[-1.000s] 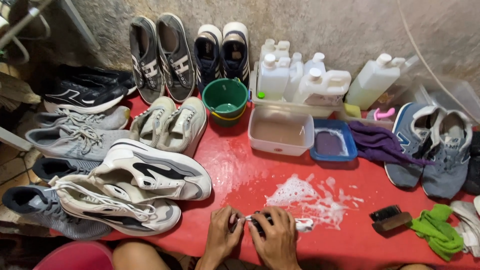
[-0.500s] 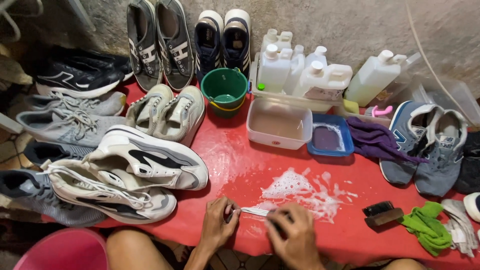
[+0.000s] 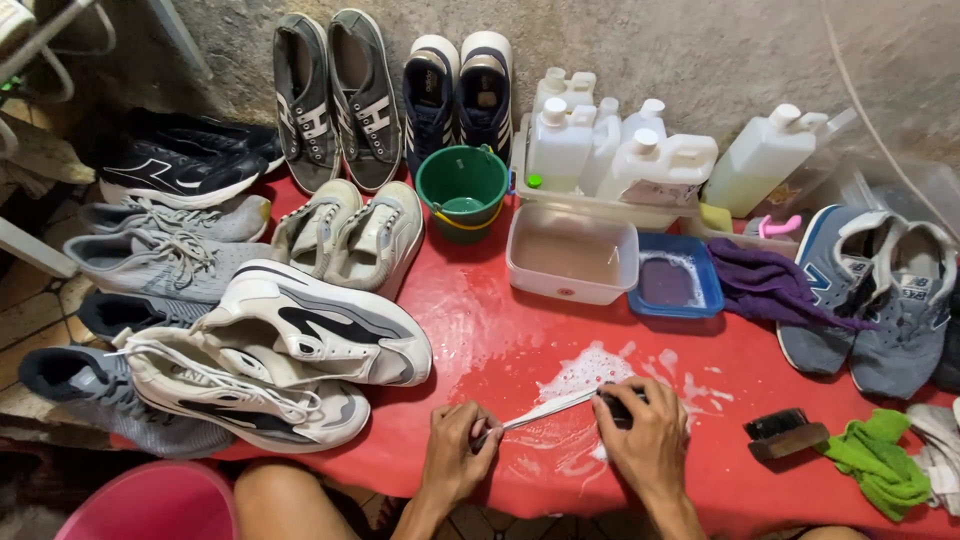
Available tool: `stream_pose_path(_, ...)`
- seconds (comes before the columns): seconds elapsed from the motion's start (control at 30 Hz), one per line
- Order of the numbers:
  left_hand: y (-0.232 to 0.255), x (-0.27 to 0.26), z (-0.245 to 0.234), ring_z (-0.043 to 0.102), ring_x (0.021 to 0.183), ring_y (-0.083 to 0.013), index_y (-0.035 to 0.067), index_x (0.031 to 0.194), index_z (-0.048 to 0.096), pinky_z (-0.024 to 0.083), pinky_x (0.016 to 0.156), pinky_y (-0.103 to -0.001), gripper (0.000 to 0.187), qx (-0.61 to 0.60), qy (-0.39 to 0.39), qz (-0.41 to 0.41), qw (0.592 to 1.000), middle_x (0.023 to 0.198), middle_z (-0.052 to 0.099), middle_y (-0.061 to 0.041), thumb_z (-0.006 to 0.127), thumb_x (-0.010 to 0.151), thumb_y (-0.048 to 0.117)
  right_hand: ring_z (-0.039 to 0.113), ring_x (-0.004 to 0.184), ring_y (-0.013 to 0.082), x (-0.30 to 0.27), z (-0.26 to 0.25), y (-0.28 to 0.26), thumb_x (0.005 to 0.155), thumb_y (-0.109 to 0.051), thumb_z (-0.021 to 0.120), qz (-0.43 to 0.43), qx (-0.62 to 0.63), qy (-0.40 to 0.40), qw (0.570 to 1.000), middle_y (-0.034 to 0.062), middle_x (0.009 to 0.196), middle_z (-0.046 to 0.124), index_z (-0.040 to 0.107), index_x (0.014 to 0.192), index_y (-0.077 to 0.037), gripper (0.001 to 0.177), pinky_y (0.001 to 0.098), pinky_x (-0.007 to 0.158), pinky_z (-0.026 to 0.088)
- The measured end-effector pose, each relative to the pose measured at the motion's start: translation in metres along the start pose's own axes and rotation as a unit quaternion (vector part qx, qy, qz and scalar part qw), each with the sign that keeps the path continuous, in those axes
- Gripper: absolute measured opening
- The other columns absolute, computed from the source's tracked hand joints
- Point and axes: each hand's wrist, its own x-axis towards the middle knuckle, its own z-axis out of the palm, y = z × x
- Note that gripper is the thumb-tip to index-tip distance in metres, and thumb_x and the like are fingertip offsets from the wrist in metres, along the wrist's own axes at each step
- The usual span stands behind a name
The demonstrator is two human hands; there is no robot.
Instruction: Wiping and scrubbing a white shoelace with a green cloth and soapy water on a red surface.
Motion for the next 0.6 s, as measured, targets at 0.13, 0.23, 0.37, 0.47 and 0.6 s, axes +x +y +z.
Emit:
stream_pose_path(0.13,0.004,0.0,-0.006,0.052,0.062,-0.0144,0.017,0.08,0.055,0.038,0.085,-0.035,0.019,-0.007,-0.009,-0.018,1.0,0.069,0.049,0.005,0.069,0.092,0.022,0.061,0.101,0.0265,0.0,-0.007,-0.016,0.085,-0.044,0.073,0.031,-0.005,0.035,0.999,-0.0017,0.102,0.068,0.08,0.102,-0.023,0.028,0.0562,0.1,0.047)
stream_pose_path(0.23,0.01,0.003,-0.01,0.055,0.062,-0.0151,0.019,0.076,0.041,0.038,0.085,-0.035,0.033,-0.007,-0.008,-0.005,1.0,0.073,0.065,0.006,0.07,0.091,0.022,0.061,0.106,0.0258,-0.005,-0.007,-0.048,0.085,-0.045,0.074,0.035,0.026,0.082,0.996,0.0031,0.107,0.07,0.079,0.103,-0.024,0.029,0.0556,0.1,0.046)
stream_pose_path(0.37,0.004,0.001,-0.01,0.054,0.064,-0.0188,0.018,0.079,0.044,0.038,0.082,-0.035,0.027,-0.01,-0.013,0.003,1.0,0.075,0.066,0.005,0.069,0.089,0.022,0.061,0.098,0.0213,-0.028,0.015,-0.1,0.083,-0.032,0.078,-0.135,0.132,0.055,0.981,0.0005,0.101,0.069,0.08,0.098,-0.02,0.019,0.0464,0.093,0.044)
stream_pose_path(0.47,0.004,0.0,-0.009,0.055,0.065,-0.0202,0.017,0.08,0.046,0.039,0.079,-0.035,0.024,-0.004,-0.012,0.006,1.0,0.075,0.063,0.004,0.068,0.09,0.022,0.06,0.1,0.0234,-0.039,0.038,-0.091,0.085,-0.039,0.076,-0.17,0.088,0.025,0.981,0.0002,0.103,0.068,0.078,0.099,-0.022,0.022,0.0469,0.089,0.045)
stream_pose_path(0.6,-0.003,0.0,-0.004,0.055,0.065,-0.018,0.018,0.078,0.044,0.039,0.084,-0.035,0.027,0.004,-0.008,0.008,1.0,0.073,0.063,0.004,0.066,0.094,0.022,0.062,0.091,0.0228,-0.023,0.026,-0.046,0.082,-0.038,0.077,-0.125,0.015,0.077,0.989,-0.0032,0.1,0.069,0.078,0.094,-0.028,0.016,0.0471,0.085,0.047)
